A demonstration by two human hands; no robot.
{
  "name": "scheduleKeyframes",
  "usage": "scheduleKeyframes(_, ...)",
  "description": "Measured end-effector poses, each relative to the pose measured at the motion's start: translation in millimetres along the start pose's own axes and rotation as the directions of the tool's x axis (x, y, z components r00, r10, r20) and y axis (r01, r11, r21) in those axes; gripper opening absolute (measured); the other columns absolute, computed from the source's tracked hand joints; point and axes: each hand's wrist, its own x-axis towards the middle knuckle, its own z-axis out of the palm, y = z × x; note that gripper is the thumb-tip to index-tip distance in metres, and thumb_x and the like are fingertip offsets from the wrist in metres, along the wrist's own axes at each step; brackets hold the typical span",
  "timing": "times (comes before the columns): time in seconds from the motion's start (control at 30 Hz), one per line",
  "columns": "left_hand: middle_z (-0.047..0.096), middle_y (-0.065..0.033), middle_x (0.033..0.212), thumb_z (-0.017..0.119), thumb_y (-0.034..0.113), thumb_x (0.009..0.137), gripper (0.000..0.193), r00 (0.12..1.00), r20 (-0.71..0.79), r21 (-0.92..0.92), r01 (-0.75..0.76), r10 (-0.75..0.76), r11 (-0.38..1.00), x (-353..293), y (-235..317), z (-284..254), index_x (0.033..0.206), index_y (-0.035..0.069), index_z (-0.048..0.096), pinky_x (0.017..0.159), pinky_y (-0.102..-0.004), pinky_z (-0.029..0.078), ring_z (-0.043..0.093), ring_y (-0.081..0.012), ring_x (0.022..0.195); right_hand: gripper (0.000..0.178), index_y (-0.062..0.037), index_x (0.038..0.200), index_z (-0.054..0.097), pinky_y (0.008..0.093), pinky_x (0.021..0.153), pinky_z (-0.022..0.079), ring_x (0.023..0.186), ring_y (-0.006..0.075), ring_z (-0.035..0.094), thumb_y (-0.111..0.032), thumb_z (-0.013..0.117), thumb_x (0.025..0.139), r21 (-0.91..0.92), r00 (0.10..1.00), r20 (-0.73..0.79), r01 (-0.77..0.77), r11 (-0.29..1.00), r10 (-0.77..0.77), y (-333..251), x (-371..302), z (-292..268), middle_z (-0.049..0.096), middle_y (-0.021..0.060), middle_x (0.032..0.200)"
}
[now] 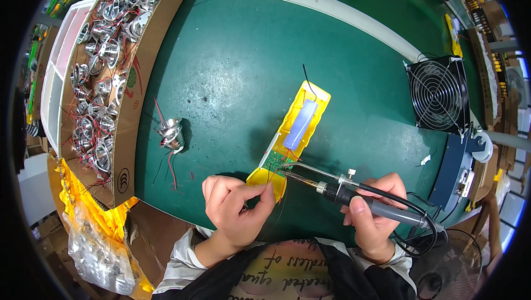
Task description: The person solders wires and reflector components to circuit boards inside flashlight casings using a soldering iron and places the assembled units onto the conveyor belt.
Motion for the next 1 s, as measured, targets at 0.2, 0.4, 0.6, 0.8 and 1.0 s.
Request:
scheduleKeyframes(0.2,0.044,0.0016,0.061,0.072,0.003,0.052,0.019,1.0,-0.006,0.002,-0.002,0.002,1.0,1,1,1,0.063,0.011,0.059,0.056,-0.0276,0.032,0.041,-0.0162,0.057,0.023,-0.0018,0.081,0.041,0.0178,0.035,0.035,0.039,0.0079,0.045,-0.012,0.06,0.075,-0.01,1.0,-0.001,0.017,1.0,-0.017,-1,-1,-2,0.051,0.009,0.057)
scheduleKeyframes(0.4,0.044,0.0011,0.06,0.072,0.003,0.052,0.019,1.0,-0.009,0.001,-0.011,0.011,1.0,1,1,0,0.063,0.011,0.058,0.055,-0.0279,0.031,0.041,-0.0163,0.056,0.022,-0.0016,0.082,0.041,0.0176,0.036,0.036,0.04,0.008,0.046,-0.011,0.06,0.075,-0.017,1.0,0.011,0.021,1.0,-0.021,-2,-2,-1,0.051,0.0089,0.057)
scheduleKeyframes(0.6,0.044,0.0007,0.061,0.071,0.003,0.053,0.019,1.0,-0.006,-0.003,-0.002,0.002,1.0,-2,-1,-1,0.063,0.011,0.058,0.055,-0.0279,0.032,0.041,-0.0165,0.056,0.021,-0.0014,0.082,0.041,0.0175,0.036,0.036,0.041,0.008,0.046,-0.01,0.059,0.075,-0.012,1.0,0.012,0.017,1.0,-0.017,-1,-3,-1,0.051,0.0089,0.058)
scheduleKeyframes(0.8,0.045,0.0008,0.061,0.072,0.002,0.053,0.02,1.0,-0.014,-0.004,-0.012,0.012,1.0,-1,4,-2,0.065,0.011,0.058,0.055,-0.0277,0.032,0.042,-0.0164,0.057,0.021,-0.0016,0.082,0.041,0.0176,0.036,0.037,0.041,0.0078,0.047,-0.009,0.06,0.075,-0.028,1.0,0.005,0.011,1.0,-0.011,-9,-3,-3,0.05,0.0077,0.057)
scheduleKeyframes(1.0,0.045,0.0027,0.062,0.074,0.009,0.054,0.021,1.0,-0.004,0.008,0.003,-0.003,1.0,-2,0,1,0.067,0.013,0.058,0.06,-0.0299,0.031,0.043,-0.015,0.058,0.021,-0.0017,0.081,0.041,0.0179,0.036,0.037,0.04,0.0079,0.046,-0.01,0.059,0.075,-0.029,1.0,0.001,0.027,0.999,-0.027,-9,-2,-6,0.049,0.0072,0.057)
